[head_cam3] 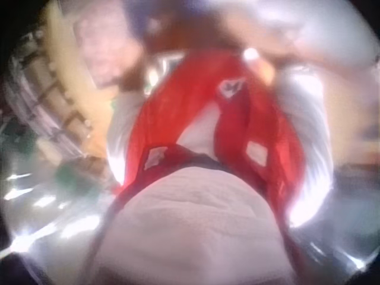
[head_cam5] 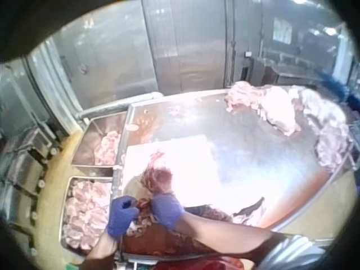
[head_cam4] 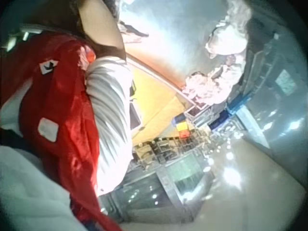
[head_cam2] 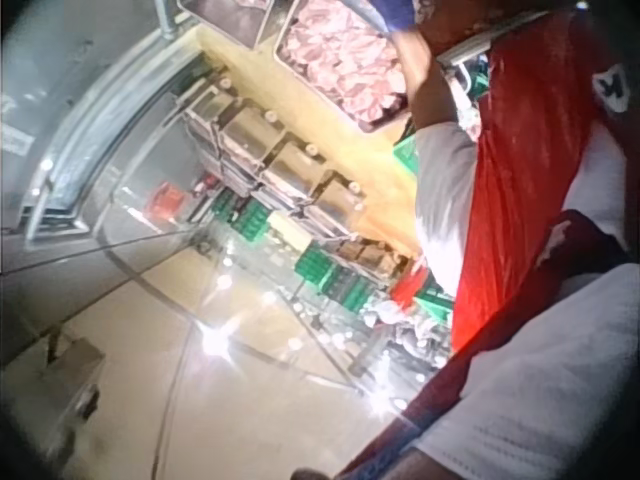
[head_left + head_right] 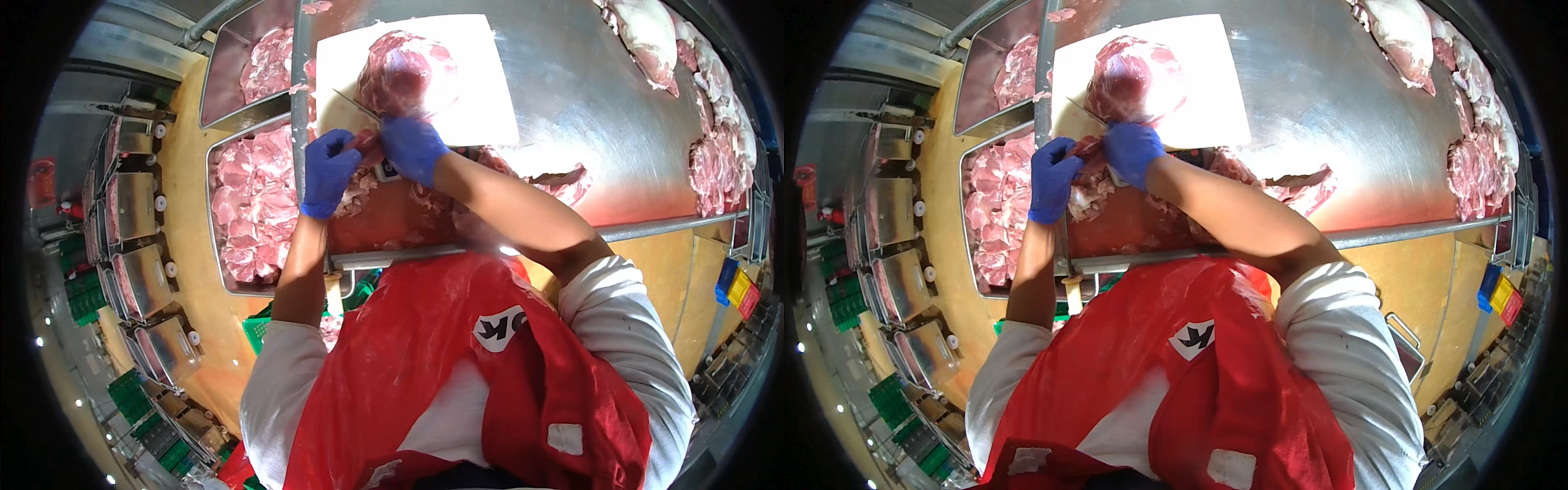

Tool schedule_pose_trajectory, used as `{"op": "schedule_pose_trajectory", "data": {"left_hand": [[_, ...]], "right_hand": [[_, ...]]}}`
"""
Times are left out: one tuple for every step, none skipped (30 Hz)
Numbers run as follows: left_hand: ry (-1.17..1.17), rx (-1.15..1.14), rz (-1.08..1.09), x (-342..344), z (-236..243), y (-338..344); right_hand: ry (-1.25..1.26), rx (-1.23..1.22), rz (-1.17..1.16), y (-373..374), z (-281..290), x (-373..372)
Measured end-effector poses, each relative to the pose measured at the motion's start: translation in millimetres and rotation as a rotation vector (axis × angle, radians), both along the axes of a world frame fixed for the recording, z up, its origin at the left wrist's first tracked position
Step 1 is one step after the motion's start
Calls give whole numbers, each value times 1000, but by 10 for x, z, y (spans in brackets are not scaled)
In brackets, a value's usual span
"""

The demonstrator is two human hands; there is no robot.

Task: The person cuts large pieces of raw meat into smaller portions using a knife on a cutting board. The cut pieces are placed into metal trays and green crates. The person also uses a digital scale to weigh portions of meat.

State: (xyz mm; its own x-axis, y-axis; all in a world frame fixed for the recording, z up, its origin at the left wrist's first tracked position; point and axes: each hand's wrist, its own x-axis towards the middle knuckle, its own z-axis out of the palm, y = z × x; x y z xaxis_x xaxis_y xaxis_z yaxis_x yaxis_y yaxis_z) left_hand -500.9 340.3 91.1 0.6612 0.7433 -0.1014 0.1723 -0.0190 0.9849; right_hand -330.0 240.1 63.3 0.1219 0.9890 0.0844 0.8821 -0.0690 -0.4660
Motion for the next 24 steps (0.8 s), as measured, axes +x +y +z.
{"op": "schedule_pose_trajectory", "data": {"left_hand": [[-25,-67,56,-25,75,-30],[-56,-136,118,-57,111,-51],[-158,-192,186,-169,53,-7],[-263,-219,237,-243,48,141],[-374,-245,287,-313,57,298],[-481,-297,251,-362,203,543],[-585,-353,218,-426,347,785],[-685,-411,182,-487,498,1027],[-569,-436,203,-536,668,1500],[-507,-275,255,-528,938,1749],[-566,-169,385,-477,1081,2000],[-448,-247,339,-618,1155,2485],[-365,-285,446,-1013,1084,3119],[-14,41,792,-755,1113,3156],[63,159,722,-737,1157,3272],[135,278,667,-762,1201,3356],[127,446,580,-383,1312,3162],[93,598,420,114,1394,2670],[94,728,253,530,1507,2070],[137,822,82,849,1589,1531],[230,861,-68,1066,1594,992],[306,686,-237,1201,1304,968],[619,1109,-387,1621,1049,750],[767,1227,-365,1743,851,549]], "right_hand": [[16,-6,-8,53,36,14],[27,-16,-9,73,129,18],[18,-186,257,-82,320,172],[282,-264,85,-273,379,262],[539,-336,-93,-488,419,335],[345,-160,-35,-763,377,466],[152,10,35,-1031,340,592],[71,-114,37,-1246,442,682],[-8,-237,50,-1424,594,748],[24,-272,13,-1562,716,804],[55,-308,-37,-1700,774,851],[94,-248,-108,-1829,769,916],[136,-179,-167,-1923,748,1000],[174,-122,-283,-2054,708,1085],[301,-108,-401,-2160,660,1175],[430,-95,-513,-2256,604,1265],[559,-84,-661,-2354,538,1300],[590,21,-730,-2420,511,1291],[640,40,-766,-2472,468,1325],[690,64,-783,-2479,444,1368],[681,78,-754,-2418,465,1366],[671,91,-727,-2334,526,1333],[633,113,-783,-2356,556,1313],[645,123,-781,-2341,576,1320]]}}
